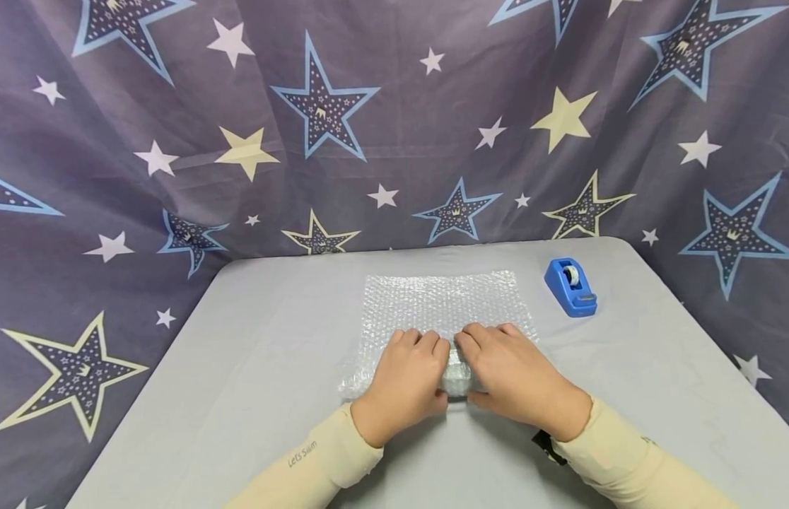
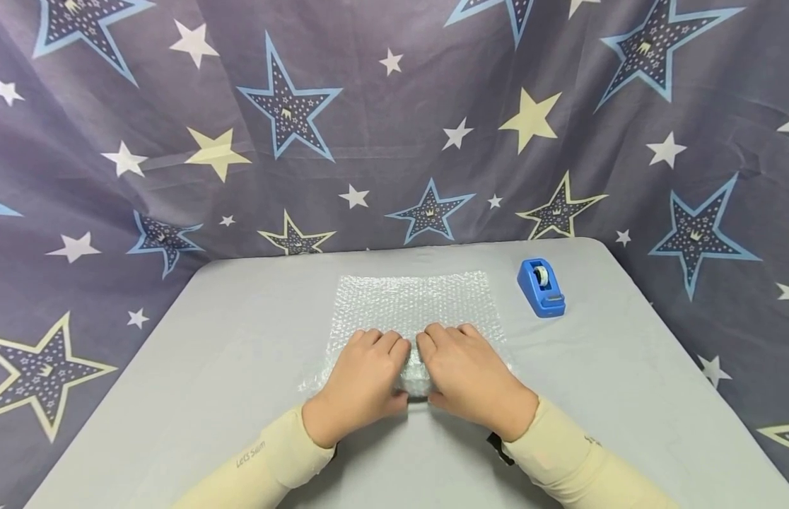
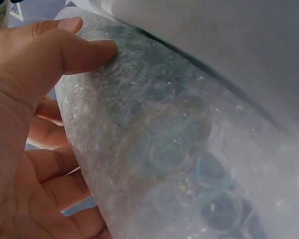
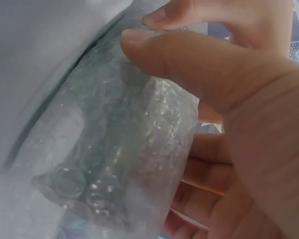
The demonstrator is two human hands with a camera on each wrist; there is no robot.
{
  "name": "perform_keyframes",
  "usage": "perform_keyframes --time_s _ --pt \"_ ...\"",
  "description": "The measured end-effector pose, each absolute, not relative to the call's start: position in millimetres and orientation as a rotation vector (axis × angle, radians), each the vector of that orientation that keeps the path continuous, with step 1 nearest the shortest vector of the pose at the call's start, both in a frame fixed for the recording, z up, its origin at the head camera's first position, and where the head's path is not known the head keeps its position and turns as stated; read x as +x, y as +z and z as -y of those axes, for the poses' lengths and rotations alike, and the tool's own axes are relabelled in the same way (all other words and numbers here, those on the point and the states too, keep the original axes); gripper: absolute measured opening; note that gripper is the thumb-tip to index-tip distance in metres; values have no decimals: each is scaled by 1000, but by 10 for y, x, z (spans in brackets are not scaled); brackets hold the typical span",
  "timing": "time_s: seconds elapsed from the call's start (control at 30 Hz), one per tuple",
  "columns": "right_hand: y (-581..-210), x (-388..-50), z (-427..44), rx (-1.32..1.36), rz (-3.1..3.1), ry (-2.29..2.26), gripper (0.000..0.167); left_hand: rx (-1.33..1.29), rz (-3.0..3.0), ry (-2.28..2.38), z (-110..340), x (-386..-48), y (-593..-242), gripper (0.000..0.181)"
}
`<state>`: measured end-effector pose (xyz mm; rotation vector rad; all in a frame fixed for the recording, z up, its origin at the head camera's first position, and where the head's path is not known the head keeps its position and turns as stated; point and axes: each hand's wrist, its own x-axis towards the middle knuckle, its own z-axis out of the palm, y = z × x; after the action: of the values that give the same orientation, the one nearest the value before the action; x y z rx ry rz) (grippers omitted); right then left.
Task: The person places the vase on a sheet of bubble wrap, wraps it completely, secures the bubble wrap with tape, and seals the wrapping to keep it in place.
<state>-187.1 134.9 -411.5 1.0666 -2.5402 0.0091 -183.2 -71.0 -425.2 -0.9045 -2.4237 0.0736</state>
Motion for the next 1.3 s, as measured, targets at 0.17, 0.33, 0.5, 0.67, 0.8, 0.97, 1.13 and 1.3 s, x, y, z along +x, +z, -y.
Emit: perform_keyframes --time_s 0.17,0.33,0.5,0.67,0.8,0.97,1.13,1.3 --pt "-4141 -1885 -1316 1054 2528 -3 83 -906 2453 93 706 -1847 -4200 51" --pt "-4177 -1896 -1292 1029 2532 -27 86 -903 2479 119 701 -1854 -4169 53" --pt "-4201 -1902 -1288 1022 2536 -32 87 -905 2476 112 701 -1856 -4169 53" --pt "-4222 -1925 -1300 1019 2530 -18 86 -906 2473 85 697 -1871 -4187 49" --pt "-4246 -1949 -1308 1016 2510 1 83 -910 2478 87 693 -1880 -4196 46" --pt "-4272 -1968 -1309 1024 2495 37 82 -910 2505 117 692 -1871 -4199 49" --pt "-4288 -1981 -1316 1024 2492 58 81 -899 2539 158 677 -1857 -4210 63" --pt "-4291 -1982 -1324 1016 2510 52 82 -883 2543 161 645 -1862 -4229 69"
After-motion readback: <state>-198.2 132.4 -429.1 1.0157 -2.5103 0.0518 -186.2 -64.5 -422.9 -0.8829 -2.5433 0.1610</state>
